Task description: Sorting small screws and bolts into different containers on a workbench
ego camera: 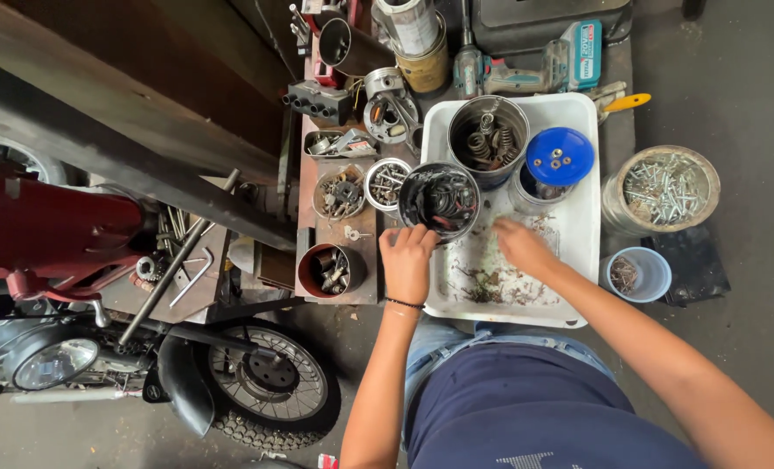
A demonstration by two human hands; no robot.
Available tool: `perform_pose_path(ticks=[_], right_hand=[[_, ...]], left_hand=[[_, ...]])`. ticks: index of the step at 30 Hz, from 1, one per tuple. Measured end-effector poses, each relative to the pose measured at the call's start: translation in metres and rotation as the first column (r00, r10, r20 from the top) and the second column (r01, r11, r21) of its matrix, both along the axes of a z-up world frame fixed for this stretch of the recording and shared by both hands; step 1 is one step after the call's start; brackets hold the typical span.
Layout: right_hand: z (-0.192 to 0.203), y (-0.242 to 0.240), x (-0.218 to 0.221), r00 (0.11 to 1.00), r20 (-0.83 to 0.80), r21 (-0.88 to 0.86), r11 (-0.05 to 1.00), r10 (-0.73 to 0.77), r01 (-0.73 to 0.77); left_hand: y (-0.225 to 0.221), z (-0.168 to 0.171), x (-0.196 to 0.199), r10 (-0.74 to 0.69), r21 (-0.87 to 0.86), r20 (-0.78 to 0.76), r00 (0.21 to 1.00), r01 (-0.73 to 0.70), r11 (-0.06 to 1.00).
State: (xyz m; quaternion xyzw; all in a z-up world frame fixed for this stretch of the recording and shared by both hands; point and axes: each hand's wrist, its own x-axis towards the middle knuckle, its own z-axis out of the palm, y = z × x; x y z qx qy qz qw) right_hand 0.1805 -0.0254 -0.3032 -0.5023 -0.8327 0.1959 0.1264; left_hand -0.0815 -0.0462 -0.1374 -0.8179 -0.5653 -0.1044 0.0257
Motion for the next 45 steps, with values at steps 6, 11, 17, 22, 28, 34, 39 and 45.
perform_pose_path(ticks=[6,11,17,22,28,34,39,45], right_hand=[[0.024,0.022,-0.022,0.991,-0.089,0.213,0.97,-0.097,0.114],[0.031,0.024,-0.03,0.985,-0.149,0.077,0.992,-0.09,0.102],[-0.009,-0.021,-0.021,0.995,-0.098,-0.192,0.98,0.032,-0.051],[0.028,-0.05,-0.001,0.938,0.001,-0.198,0.919,0.347,-0.34],[-0.013,-0.016,0.04,0.949,0.153,0.237,0.943,-0.275,0.235],[-0.035,-0.031,0.032,0.941,0.099,0.166,0.937,-0.325,0.306],[-0.001,-0.067,0.002,0.976,-0.159,-0.156,0.98,-0.149,0.124],[0.016,-0.034,0.038,0.954,0.005,0.108,0.948,-0.3,0.298]], left_hand=[[-0.013,0.032,-0.007,0.014,0.022,0.027,1.0,-0.015,1.0],[-0.028,0.045,-0.008,0.021,0.043,0.07,0.997,-0.024,0.999],[-0.035,0.039,-0.005,-0.012,0.06,0.12,0.993,0.004,0.998],[-0.03,0.028,0.012,-0.062,0.039,0.111,0.992,0.058,0.998],[-0.014,0.002,0.026,-0.105,0.047,0.118,0.987,0.1,0.994],[0.014,-0.045,0.042,-0.252,0.117,0.103,0.962,0.24,0.964],[0.011,-0.052,0.029,-0.301,0.134,0.081,0.95,0.289,0.948],[-0.007,-0.054,0.023,-0.299,0.137,0.062,0.952,0.289,0.948]])
